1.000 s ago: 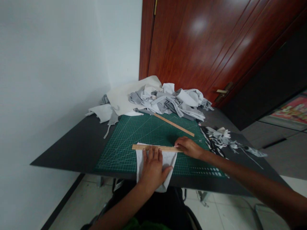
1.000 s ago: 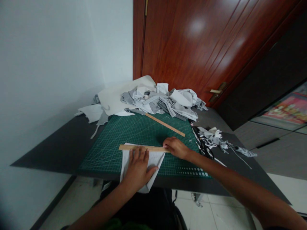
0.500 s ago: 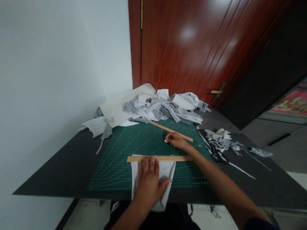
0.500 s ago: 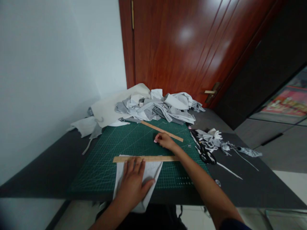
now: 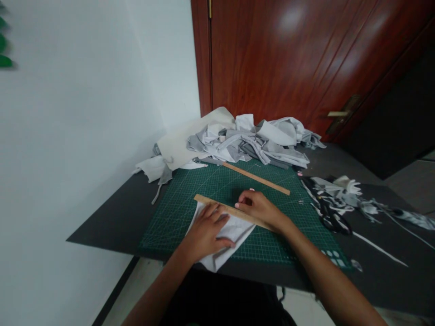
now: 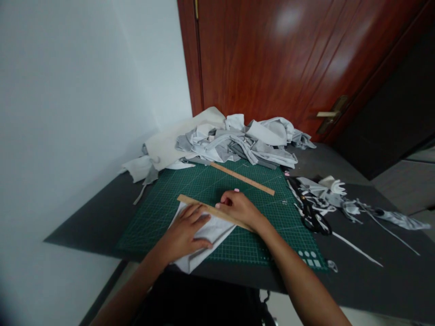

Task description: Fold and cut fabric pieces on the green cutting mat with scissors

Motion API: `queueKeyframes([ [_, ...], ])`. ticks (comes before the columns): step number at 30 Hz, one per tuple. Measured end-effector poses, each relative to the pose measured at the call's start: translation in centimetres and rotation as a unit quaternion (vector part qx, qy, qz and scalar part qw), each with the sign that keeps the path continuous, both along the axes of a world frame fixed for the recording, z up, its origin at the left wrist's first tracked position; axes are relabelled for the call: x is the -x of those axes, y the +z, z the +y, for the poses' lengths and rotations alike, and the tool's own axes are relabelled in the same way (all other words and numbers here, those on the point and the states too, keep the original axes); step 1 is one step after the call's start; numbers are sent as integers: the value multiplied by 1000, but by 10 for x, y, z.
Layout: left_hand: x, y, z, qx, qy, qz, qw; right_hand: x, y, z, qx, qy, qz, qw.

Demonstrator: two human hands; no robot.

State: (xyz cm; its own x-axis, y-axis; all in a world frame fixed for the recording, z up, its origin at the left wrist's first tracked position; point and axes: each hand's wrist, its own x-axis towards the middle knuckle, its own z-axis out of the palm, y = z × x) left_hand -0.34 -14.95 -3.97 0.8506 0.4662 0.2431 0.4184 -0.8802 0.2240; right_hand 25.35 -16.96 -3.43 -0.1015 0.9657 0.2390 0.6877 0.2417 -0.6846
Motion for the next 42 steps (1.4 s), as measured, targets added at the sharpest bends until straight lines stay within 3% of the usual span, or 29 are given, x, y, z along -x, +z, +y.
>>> queueKeyframes([
  [2, 0, 2, -3, -3, -27, 10, 1000, 13, 1, -7, 1, 46, -43, 998],
  [5, -2, 8, -12, 15, -59, 31, 998, 23, -3, -8, 3, 41, -85, 996],
  [13, -7, 20, -40, 61, -7, 12, 998, 13, -12, 0, -9, -71, -127, 989],
  [18, 1, 25, -28, 83, -11, -10, 996, 5, -16, 1, -14, -123, -148, 981],
  [21, 9, 26, -15, 77, 9, -21, 997, 5, -15, 0, -56, -143, -157, 976],
  [24, 13, 23, -5, 84, 13, -36, 996, 18, -7, -6, -111, -61, -139, 982],
  [28, 11, 11, 1, 85, 32, -48, 995, 46, 4, -19, -65, 127, -68, 987],
  [34, 9, 5, -5, 28, 136, -23, 990, 57, 10, -31, 52, 177, -61, 981],
  [40, 14, 12, -16, 35, 130, 18, 991, 35, 8, -21, 106, 186, -16, 977],
  [42, 15, 14, -18, 39, 124, 35, 991, 18, 8, -14, 108, 144, -1, 984],
])
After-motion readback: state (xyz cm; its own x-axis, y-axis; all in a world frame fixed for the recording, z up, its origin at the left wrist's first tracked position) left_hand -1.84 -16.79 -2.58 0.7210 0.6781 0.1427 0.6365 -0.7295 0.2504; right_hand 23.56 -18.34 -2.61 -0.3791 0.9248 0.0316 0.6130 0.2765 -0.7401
